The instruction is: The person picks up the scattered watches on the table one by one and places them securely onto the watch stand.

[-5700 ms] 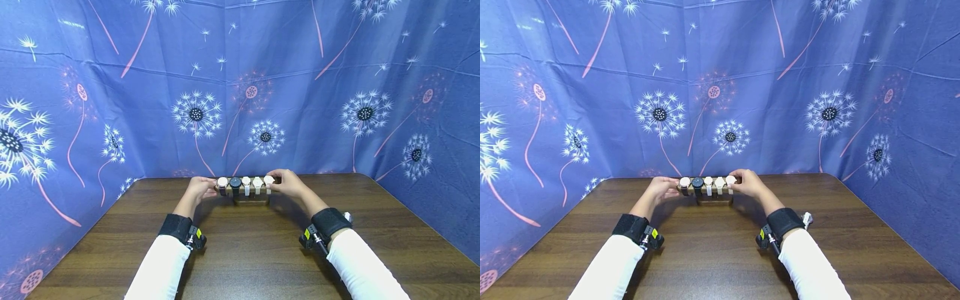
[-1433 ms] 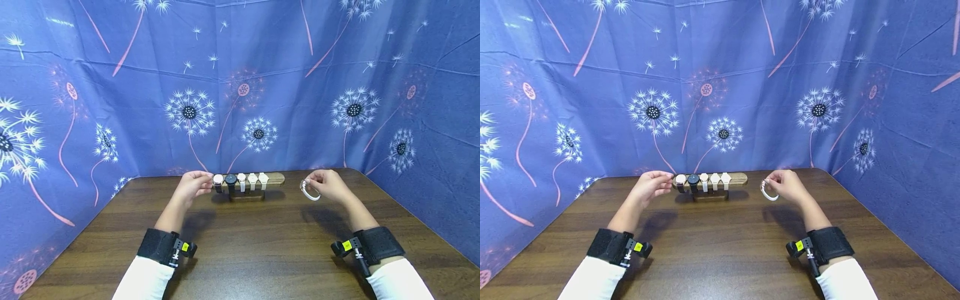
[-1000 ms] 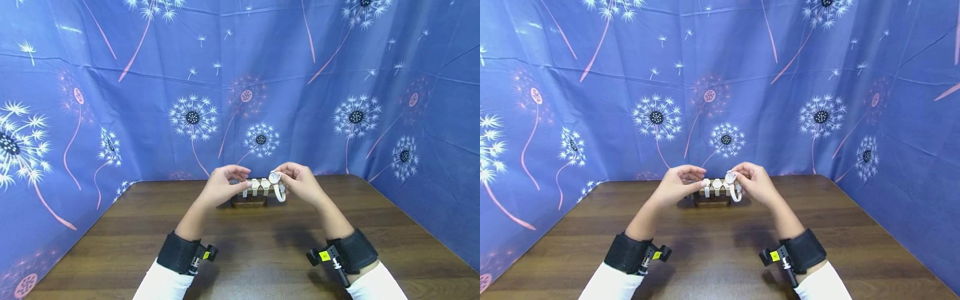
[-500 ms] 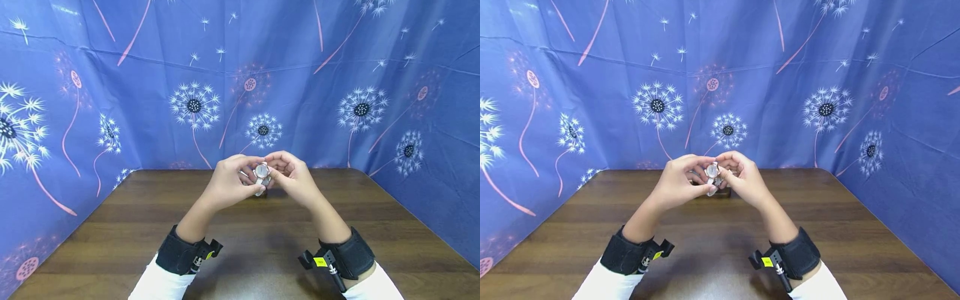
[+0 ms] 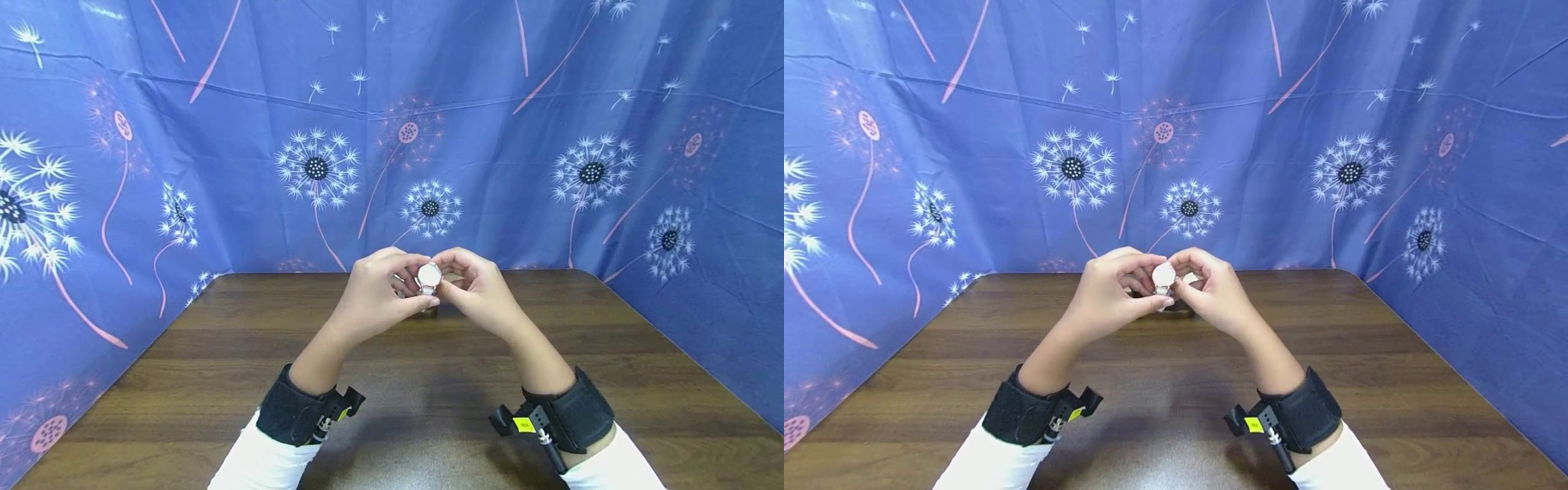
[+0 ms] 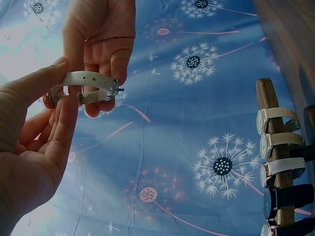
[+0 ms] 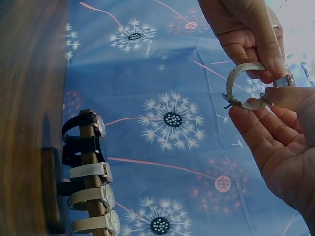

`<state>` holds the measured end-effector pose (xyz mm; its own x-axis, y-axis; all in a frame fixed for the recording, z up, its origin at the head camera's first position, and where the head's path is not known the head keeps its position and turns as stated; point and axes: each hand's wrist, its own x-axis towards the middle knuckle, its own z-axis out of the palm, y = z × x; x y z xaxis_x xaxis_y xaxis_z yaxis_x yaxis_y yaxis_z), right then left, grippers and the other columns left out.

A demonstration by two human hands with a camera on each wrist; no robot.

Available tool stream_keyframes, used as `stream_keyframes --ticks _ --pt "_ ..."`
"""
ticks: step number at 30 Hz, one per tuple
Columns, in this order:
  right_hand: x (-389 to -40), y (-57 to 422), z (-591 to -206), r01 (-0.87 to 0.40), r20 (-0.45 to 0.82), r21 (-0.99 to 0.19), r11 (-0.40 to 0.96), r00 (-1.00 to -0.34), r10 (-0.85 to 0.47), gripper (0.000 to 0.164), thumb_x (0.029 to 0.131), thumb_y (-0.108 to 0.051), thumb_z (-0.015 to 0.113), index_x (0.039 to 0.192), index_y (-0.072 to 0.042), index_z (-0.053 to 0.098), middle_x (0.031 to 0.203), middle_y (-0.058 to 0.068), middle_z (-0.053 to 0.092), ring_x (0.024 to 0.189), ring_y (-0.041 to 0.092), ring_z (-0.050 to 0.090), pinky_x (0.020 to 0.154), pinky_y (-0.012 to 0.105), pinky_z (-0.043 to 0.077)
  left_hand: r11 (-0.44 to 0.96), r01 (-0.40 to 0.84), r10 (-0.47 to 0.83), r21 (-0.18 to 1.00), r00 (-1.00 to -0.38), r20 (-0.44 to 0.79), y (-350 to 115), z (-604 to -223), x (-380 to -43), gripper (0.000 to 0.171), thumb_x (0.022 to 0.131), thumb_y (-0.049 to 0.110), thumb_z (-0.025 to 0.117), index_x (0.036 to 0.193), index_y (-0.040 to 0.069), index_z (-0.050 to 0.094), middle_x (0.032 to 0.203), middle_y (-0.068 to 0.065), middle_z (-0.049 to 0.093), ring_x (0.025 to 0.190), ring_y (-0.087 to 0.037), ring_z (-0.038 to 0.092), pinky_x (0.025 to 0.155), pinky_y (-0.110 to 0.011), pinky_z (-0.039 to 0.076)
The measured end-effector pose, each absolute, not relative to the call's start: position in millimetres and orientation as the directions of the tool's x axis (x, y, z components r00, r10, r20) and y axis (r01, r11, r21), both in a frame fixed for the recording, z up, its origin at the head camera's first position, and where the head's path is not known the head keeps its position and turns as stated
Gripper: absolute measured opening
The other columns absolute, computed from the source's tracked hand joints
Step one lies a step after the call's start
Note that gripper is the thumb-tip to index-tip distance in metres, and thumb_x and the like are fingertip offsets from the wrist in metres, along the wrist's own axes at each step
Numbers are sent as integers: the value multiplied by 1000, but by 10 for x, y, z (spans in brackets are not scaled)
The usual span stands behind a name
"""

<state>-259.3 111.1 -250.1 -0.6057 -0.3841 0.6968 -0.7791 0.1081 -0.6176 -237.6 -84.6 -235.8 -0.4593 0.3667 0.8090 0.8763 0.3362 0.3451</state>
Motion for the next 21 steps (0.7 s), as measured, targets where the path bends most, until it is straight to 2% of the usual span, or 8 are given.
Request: stream_keyframes --ticks 4,9,13,17,21 --pt "-2571 1116 -2482 -807 717 -580 115 -572 -398 21 89 10 63 110 7 63 111 17 66 98 14 66 77 29 58 365 888 364 280 -412 835 -859 -2355 -2387 39 66 10 91 99 3 72 85 -1 63 73 -8 58 61 -15 54" --pt "-2544 1136 -2459 -872 781 -480 97 -475 -407 27 89 12 59 115 7 63 127 17 59 118 27 57 90 32 54 382 900 357 210 -353 865 -872 -2351 -2398 35 68 4 88 98 1 70 84 -3 61 73 -11 58 61 -14 52" --pt "-2511 1140 -2442 -892 786 -441 101 -438 -437 37 85 12 66 121 4 61 128 14 59 116 25 59 89 33 54 386 902 345 192 -335 877 -876 -2359 -2408 32 70 -3 83 98 0 68 84 -5 59 73 -12 58 63 -14 52" --pt "-2523 1123 -2441 -930 816 -304 205 -365 -448 49 75 5 80 121 2 63 123 11 63 113 22 60 93 33 52 393 903 347 173 -320 882 -875 -2369 -2411 30 70 -11 75 97 -1 68 84 -5 59 72 -11 57 63 -14 51" --pt "-2540 1120 -2454 -937 845 -217 275 -321 -427 51 70 1 85 117 0 67 117 8 67 107 21 62 90 30 53 400 908 364 128 -285 887 -863 -2374 -2414 31 70 -14 70 98 -1 68 84 -6 59 71 -12 57 62 -15 50"
